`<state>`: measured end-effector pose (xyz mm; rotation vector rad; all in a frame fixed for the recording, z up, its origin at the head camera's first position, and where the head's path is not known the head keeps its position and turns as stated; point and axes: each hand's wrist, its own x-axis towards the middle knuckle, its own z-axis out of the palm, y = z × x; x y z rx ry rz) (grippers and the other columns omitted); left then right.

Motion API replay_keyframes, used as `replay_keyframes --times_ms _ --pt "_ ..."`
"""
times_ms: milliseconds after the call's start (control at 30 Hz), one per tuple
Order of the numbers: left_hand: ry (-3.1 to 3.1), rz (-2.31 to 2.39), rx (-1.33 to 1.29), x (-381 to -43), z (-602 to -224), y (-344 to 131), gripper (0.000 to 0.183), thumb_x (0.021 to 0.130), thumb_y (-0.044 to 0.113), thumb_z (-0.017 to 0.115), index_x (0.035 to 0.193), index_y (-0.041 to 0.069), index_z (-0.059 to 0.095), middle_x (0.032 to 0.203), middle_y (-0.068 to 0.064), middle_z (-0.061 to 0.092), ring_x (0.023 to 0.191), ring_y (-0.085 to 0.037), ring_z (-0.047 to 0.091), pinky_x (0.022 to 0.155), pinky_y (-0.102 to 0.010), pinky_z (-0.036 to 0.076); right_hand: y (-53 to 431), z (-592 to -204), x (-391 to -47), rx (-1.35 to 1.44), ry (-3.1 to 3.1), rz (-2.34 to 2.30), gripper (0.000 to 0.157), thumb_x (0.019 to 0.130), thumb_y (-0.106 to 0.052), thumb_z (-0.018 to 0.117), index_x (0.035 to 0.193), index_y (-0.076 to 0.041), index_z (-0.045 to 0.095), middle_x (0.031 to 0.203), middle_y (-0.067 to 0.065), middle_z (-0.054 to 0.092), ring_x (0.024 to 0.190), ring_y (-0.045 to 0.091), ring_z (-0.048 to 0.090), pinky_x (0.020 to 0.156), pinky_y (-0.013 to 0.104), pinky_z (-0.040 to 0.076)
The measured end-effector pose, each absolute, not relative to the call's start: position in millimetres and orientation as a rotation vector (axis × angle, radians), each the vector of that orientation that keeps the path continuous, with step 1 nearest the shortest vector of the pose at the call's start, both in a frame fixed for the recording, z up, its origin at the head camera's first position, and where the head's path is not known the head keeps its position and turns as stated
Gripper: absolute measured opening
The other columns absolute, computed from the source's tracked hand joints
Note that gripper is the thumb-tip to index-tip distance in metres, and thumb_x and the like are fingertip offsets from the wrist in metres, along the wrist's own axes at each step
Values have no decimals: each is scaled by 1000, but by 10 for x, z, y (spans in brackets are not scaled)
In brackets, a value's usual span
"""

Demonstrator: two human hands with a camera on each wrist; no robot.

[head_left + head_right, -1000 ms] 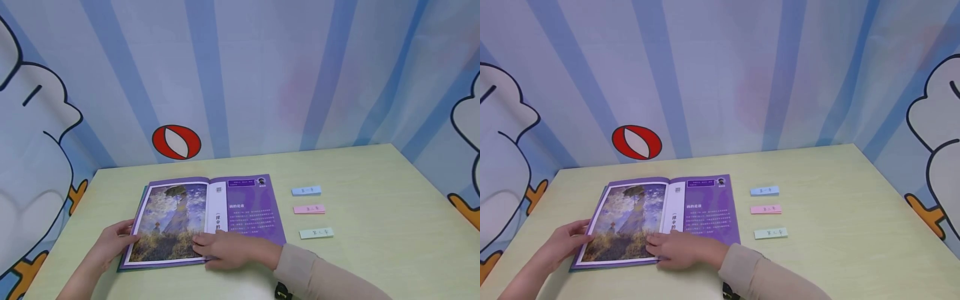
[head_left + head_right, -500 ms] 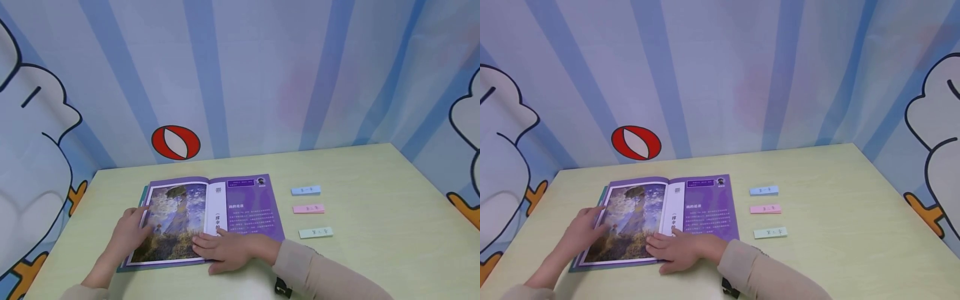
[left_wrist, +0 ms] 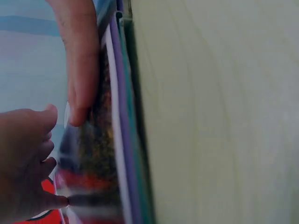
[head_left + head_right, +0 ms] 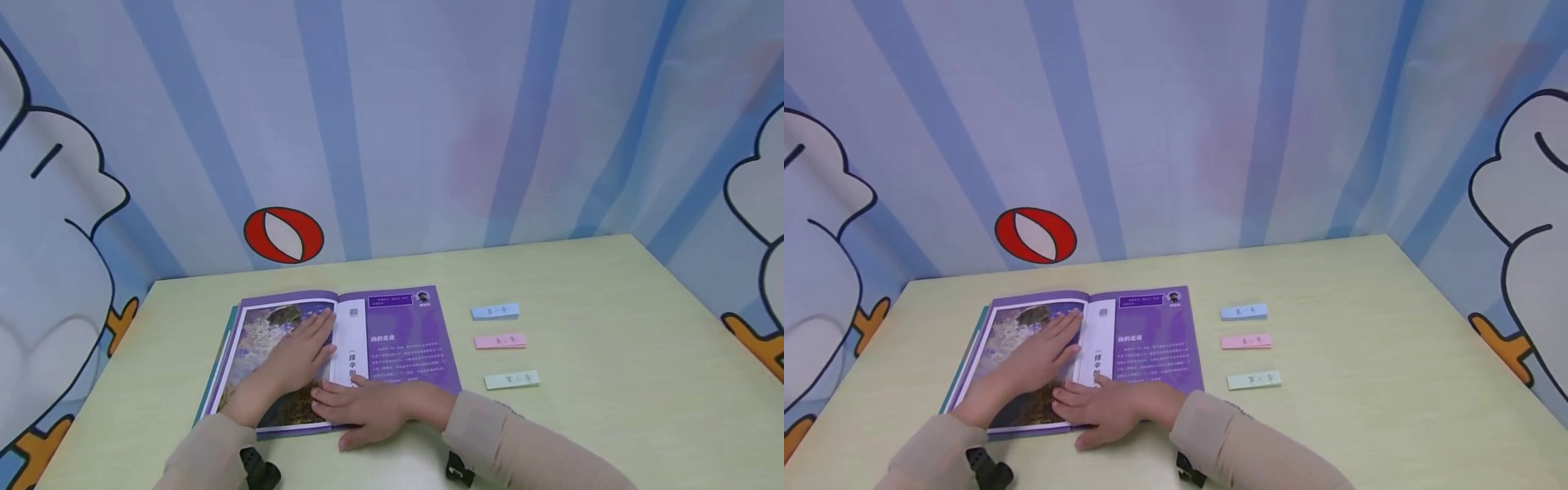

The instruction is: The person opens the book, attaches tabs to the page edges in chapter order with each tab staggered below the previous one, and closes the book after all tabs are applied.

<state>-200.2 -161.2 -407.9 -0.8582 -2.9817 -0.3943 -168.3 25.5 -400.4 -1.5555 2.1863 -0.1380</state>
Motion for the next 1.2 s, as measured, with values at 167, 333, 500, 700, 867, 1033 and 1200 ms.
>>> replay_keyframes --times_ms 167,333,500,700,867,1033,1200 --pt "-3030 -419 -882 -2046 -4170 -1618 52 99 19 42 141 -10 29 146 -25 27 133 -43 25 102 -59 26 255 -4007 -1690 -1545 2176 -156 64 99 -41 38 150 -10 15 155 4 5 141 14 -4 112 43 4" --pt "-3051 -474 -890 -2072 -4131 -1594 50 99 17 42 139 -11 30 146 -27 26 133 -44 24 104 -58 24 260 -3975 -1709 -1523 2183 -136 64 98 -42 38 150 -11 16 155 4 6 141 14 -3 112 45 4" --pt "-3115 -450 -850 -2053 -4046 -1549 50 98 16 46 138 -11 33 145 -27 29 132 -44 26 106 -53 24 249 -3979 -1693 -1539 2189 -109 64 98 -43 38 149 -10 17 155 5 9 141 16 0 112 45 7" --pt "-3176 -271 -730 -2076 -4047 -1487 51 99 20 45 139 -8 34 145 -24 30 132 -41 29 106 -50 26 219 -3996 -1690 -1544 2187 -104 64 98 -43 38 149 -10 18 155 4 10 141 14 0 112 45 8" --pt "-3160 -160 -701 -2148 -4036 -1419 50 98 20 47 138 -9 36 143 -24 34 128 -40 37 103 -49 32 223 -4006 -1695 -1558 2198 -82 64 98 -43 38 149 -10 18 155 5 9 141 16 1 112 46 9" --pt "-3206 -152 -646 -2240 -3980 -1395 51 97 22 49 139 -5 37 144 -21 35 127 -41 39 99 -51 35 229 -3988 -1693 -1559 2192 -98 64 98 -42 39 149 -9 19 155 6 9 141 17 1 112 47 9" --pt "-3270 -184 -547 -2295 -3955 -1404 53 97 24 48 142 0 35 147 -18 32 129 -41 36 96 -56 36 217 -3983 -1684 -1565 2183 -107 64 98 -42 39 149 -9 19 155 6 9 141 16 1 112 47 9"
